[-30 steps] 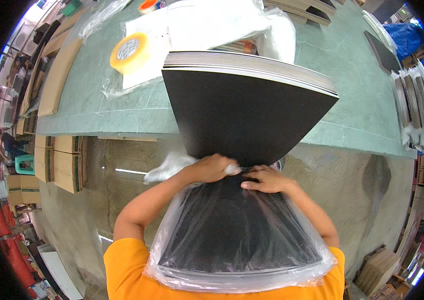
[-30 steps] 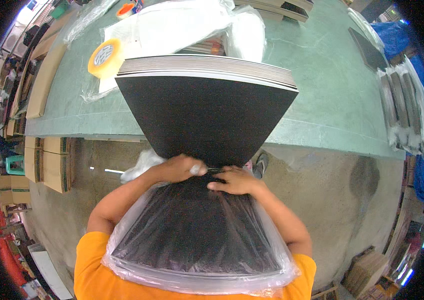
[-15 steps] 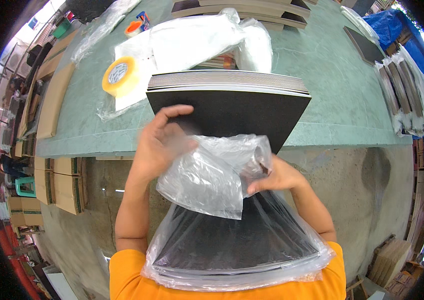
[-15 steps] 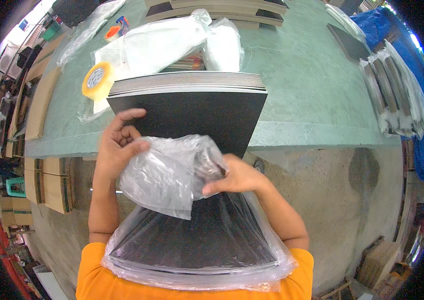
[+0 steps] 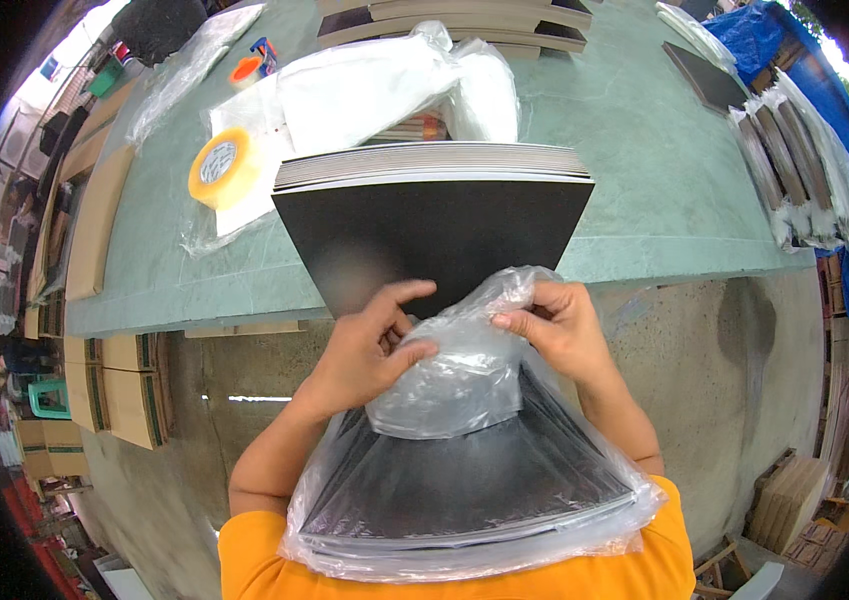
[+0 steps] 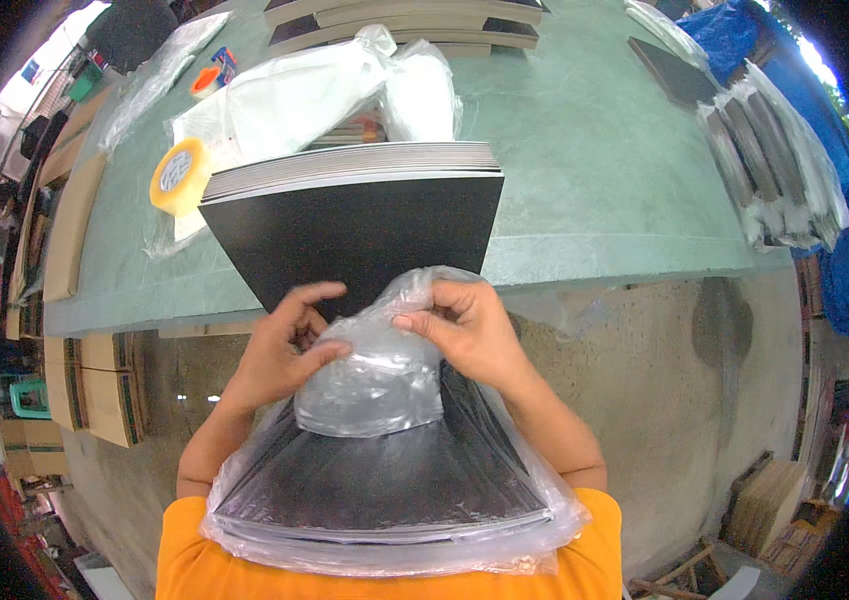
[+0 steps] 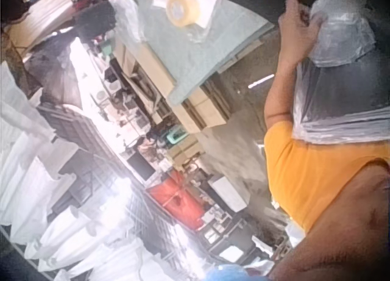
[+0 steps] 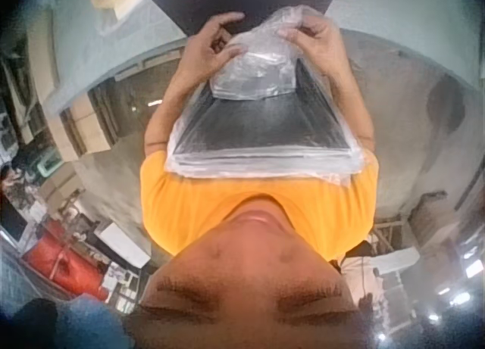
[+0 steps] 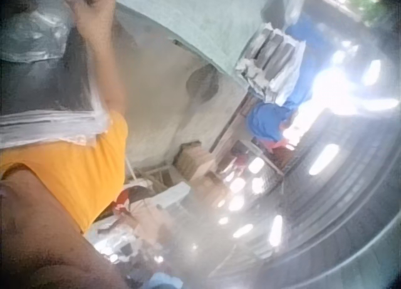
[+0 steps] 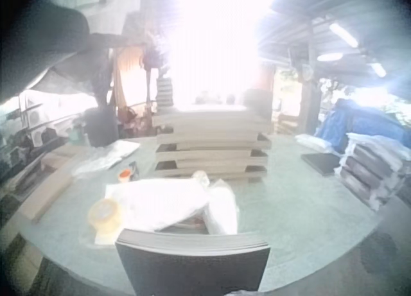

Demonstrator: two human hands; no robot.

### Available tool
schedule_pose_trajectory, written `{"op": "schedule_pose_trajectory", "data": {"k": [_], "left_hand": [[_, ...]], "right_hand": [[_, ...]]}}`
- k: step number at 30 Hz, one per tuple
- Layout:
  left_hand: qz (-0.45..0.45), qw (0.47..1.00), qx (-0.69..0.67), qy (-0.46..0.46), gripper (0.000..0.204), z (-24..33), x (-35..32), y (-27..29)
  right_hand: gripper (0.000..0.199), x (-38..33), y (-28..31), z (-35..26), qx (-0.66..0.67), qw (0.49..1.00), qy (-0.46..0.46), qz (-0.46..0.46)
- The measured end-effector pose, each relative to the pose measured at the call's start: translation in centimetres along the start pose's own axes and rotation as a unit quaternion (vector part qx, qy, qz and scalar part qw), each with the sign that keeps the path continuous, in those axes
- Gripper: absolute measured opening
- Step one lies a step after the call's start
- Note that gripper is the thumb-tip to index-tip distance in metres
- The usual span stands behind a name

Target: The person takes a black notebook from a stack and slides it into a clear plastic bag, repeating this process for multiple notebooks.

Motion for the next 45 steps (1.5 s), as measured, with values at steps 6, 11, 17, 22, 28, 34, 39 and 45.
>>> {"op": "schedule_pose_trajectory", "data": {"k": [6, 11, 17, 22, 28, 34, 39, 45], "left_hand": [[0.036, 0.991, -0.081, -0.103, 0.065, 3.9, 0.8, -0.4], [-0.009, 0.993, -0.09, -0.069, 0.055, 3.6, 1.6, -1.0], [0.05, 0.986, 0.0, -0.156, 0.024, 2.7, 1.5, -0.3], [0.146, 0.976, 0.148, 0.067, 0.021, -12.9, -5.8, 4.5], [0.497, 0.843, 0.093, 0.186, 0.011, -21.6, -15.8, 17.3], [0.161, 0.972, -0.01, -0.17, 0.027, 5.2, -1.5, 2.2], [-0.137, 0.981, -0.052, -0.127, 0.025, 5.6, 0.9, -4.4], [-0.15, 0.963, -0.216, -0.052, 0.021, 3.8, 2.2, -0.5]], "right_hand": [[0.015, 0.8, -2.2, 0.2, 0.072, 0.995, -0.052, -0.036], [0.021, 0.9, -1.1, 2.2, 0.154, 0.986, -0.063, -0.028], [0.012, 1.2, -0.9, -0.1, 0.361, 0.926, -0.063, -0.088], [0.005, -1.0, 9.7, 1.9, 0.591, 0.804, 0.034, 0.061], [0.007, -3.7, 11.5, 2.2, 0.354, 0.93, 0.034, 0.092], [0.017, -0.9, -1.8, -4.1, 0.148, 0.979, -0.041, -0.134], [0.042, -1.3, 1.2, -11.1, 0.048, 0.938, 0.342, -0.008], [0.03, 0.3, 1.5, -1.7, 0.051, 0.998, -0.036, -0.02]]}}
Point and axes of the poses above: each hand's wrist, its own x-axis towards the middle knuckle, its own y-axis out of the back of the hand, z = x × y, the point moved 6 cm from there along x, towards the middle knuckle, and after that the axes turned 8 degrees about x, right-handed, at the moved point
